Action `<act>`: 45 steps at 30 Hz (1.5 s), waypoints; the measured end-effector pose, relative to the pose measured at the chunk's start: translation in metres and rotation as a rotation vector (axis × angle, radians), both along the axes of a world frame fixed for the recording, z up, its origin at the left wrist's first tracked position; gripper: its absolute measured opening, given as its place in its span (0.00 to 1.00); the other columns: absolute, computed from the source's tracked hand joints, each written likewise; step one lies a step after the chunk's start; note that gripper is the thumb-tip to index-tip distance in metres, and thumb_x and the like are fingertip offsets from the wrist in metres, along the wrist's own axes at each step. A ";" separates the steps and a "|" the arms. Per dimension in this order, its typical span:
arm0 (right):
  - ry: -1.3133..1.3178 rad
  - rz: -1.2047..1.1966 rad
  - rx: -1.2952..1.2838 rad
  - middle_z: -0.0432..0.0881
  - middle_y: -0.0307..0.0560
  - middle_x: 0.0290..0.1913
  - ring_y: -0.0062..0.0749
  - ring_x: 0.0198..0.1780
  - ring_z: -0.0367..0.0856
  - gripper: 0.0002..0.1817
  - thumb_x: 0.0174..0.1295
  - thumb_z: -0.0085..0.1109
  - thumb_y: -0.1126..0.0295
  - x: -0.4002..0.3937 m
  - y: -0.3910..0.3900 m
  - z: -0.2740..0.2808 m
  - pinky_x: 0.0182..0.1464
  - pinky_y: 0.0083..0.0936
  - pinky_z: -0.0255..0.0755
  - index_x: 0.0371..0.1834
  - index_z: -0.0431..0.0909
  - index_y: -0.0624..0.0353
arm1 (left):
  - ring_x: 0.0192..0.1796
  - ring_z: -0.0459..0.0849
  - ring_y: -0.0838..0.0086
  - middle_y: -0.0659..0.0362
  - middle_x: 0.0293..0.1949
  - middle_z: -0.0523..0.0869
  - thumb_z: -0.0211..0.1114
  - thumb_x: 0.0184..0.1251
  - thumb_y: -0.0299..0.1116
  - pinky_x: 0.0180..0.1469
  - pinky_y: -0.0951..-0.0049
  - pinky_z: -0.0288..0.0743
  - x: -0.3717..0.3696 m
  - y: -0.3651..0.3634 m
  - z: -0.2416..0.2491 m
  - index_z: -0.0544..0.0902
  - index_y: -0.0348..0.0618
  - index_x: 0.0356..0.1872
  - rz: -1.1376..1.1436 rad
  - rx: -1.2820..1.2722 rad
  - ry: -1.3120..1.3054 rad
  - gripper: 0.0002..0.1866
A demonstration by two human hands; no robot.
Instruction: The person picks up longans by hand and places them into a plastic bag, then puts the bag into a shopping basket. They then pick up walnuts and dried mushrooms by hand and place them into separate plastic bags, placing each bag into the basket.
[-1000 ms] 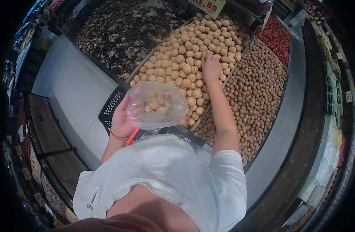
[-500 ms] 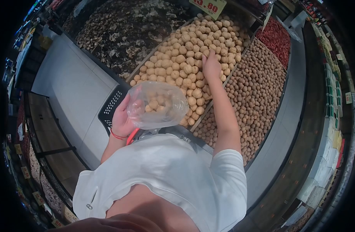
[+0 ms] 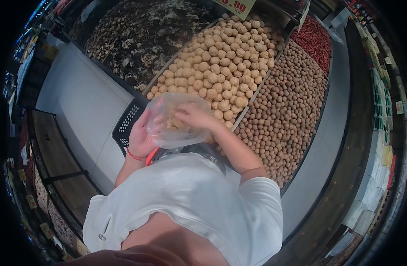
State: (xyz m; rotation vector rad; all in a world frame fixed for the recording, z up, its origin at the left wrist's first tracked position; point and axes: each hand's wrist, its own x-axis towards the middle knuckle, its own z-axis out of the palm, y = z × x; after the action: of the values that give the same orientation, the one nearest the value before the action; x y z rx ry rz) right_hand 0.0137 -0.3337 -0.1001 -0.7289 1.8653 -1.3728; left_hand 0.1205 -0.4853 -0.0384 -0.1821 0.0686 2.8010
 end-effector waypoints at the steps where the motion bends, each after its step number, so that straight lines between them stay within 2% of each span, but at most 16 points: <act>1: -0.002 0.001 -0.001 0.75 0.40 0.26 0.17 0.27 0.72 0.16 0.56 0.53 0.62 -0.003 0.001 -0.003 0.31 0.15 0.67 0.39 0.74 0.63 | 0.30 0.71 0.74 0.57 0.33 0.70 0.39 0.68 0.40 0.30 0.79 0.69 0.001 -0.001 0.001 0.55 0.54 0.62 0.001 -0.001 -0.002 0.22; 3: 0.021 -0.030 -0.160 0.78 0.41 0.29 0.19 0.28 0.73 0.15 0.56 0.53 0.63 -0.019 0.011 -0.006 0.32 0.16 0.68 0.38 0.75 0.65 | 0.31 0.72 0.74 0.57 0.33 0.71 0.39 0.68 0.40 0.29 0.80 0.70 0.002 -0.003 0.002 0.55 0.55 0.62 0.039 -0.023 -0.061 0.22; 4: -0.111 -0.061 -0.051 0.77 0.34 0.30 0.15 0.31 0.72 0.14 0.57 0.53 0.64 -0.024 0.019 0.033 0.33 0.11 0.68 0.39 0.75 0.64 | 0.31 0.72 0.74 0.57 0.33 0.71 0.39 0.68 0.40 0.29 0.80 0.70 0.003 -0.004 0.000 0.55 0.55 0.62 0.041 -0.023 -0.062 0.22; 6: 0.177 -0.293 0.023 0.77 0.41 0.36 0.23 0.38 0.74 0.16 0.55 0.55 0.66 -0.048 0.027 0.021 0.41 0.18 0.68 0.43 0.73 0.65 | 0.32 0.73 0.74 0.56 0.33 0.71 0.39 0.68 0.40 0.29 0.79 0.71 0.004 -0.006 -0.005 0.56 0.55 0.62 0.031 0.008 -0.027 0.21; 7: 0.178 -0.291 0.024 0.77 0.41 0.36 0.23 0.38 0.74 0.16 0.55 0.55 0.66 -0.057 0.031 0.019 0.41 0.18 0.68 0.43 0.73 0.65 | 0.32 0.73 0.74 0.56 0.33 0.71 0.39 0.68 0.40 0.29 0.79 0.71 0.004 -0.005 -0.005 0.56 0.55 0.62 0.032 0.009 -0.026 0.21; 9: 0.780 -0.626 0.187 0.70 0.52 0.48 0.37 0.48 0.71 0.23 0.50 0.57 0.64 -0.072 0.037 0.015 0.48 0.30 0.66 0.49 0.68 0.62 | 0.32 0.74 0.74 0.56 0.34 0.71 0.39 0.68 0.40 0.29 0.79 0.71 0.005 -0.003 -0.006 0.57 0.55 0.61 0.038 0.014 -0.039 0.21; 10: 0.784 -0.625 0.187 0.70 0.52 0.48 0.37 0.48 0.71 0.23 0.50 0.57 0.64 -0.079 0.039 0.011 0.48 0.30 0.66 0.49 0.68 0.62 | 0.32 0.74 0.74 0.56 0.34 0.71 0.39 0.68 0.40 0.29 0.79 0.71 0.004 -0.003 -0.007 0.57 0.55 0.61 0.039 0.015 -0.036 0.21; 12: 0.809 -0.571 0.364 0.64 0.55 0.52 0.45 0.55 0.63 0.28 0.47 0.58 0.62 -0.090 0.040 -0.001 0.53 0.34 0.63 0.53 0.64 0.59 | 0.33 0.74 0.75 0.56 0.34 0.71 0.39 0.68 0.40 0.29 0.80 0.71 0.004 -0.003 -0.009 0.58 0.55 0.61 0.036 0.003 -0.029 0.20; 15: 0.954 -0.490 0.431 0.66 0.54 0.50 0.47 0.55 0.61 0.29 0.44 0.59 0.60 -0.100 0.036 -0.015 0.51 0.36 0.65 0.51 0.66 0.57 | 0.32 0.74 0.75 0.56 0.34 0.71 0.40 0.68 0.40 0.28 0.81 0.71 0.004 -0.003 -0.005 0.58 0.55 0.61 0.043 0.008 -0.054 0.20; 21: 0.960 -0.411 0.614 0.67 0.54 0.48 0.50 0.52 0.62 0.30 0.42 0.58 0.60 -0.109 0.028 -0.022 0.52 0.38 0.63 0.52 0.65 0.54 | 0.32 0.74 0.74 0.55 0.35 0.72 0.40 0.68 0.40 0.27 0.80 0.71 0.005 -0.003 -0.010 0.57 0.55 0.61 0.050 0.022 -0.036 0.21; 30: 0.978 -0.393 0.661 0.68 0.54 0.46 0.48 0.51 0.63 0.29 0.41 0.59 0.59 -0.116 0.030 -0.019 0.49 0.38 0.66 0.50 0.65 0.53 | 0.32 0.74 0.74 0.55 0.34 0.71 0.39 0.68 0.40 0.28 0.81 0.72 0.008 -0.003 -0.006 0.56 0.54 0.61 0.050 0.004 -0.033 0.21; 40: 0.999 -0.425 0.522 0.70 0.54 0.42 0.46 0.46 0.67 0.24 0.46 0.56 0.63 -0.127 0.038 -0.032 0.45 0.35 0.67 0.48 0.64 0.58 | 0.31 0.73 0.75 0.56 0.33 0.71 0.39 0.68 0.40 0.28 0.81 0.71 0.008 -0.001 -0.009 0.58 0.52 0.60 0.059 -0.008 -0.039 0.20; 45: 0.875 -0.456 0.504 0.71 0.54 0.45 0.46 0.46 0.70 0.24 0.48 0.56 0.62 -0.128 0.036 -0.027 0.43 0.35 0.68 0.48 0.64 0.59 | 0.31 0.72 0.74 0.56 0.33 0.71 0.39 0.68 0.40 0.28 0.81 0.71 0.009 -0.002 -0.007 0.58 0.52 0.60 0.066 -0.030 -0.046 0.20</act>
State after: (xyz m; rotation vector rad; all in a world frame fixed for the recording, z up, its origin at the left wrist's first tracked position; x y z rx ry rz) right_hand -0.1147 -0.2973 -0.1273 -0.7135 3.0665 -0.7694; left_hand 0.1297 -0.4868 -0.0451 -0.2604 0.0953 2.8610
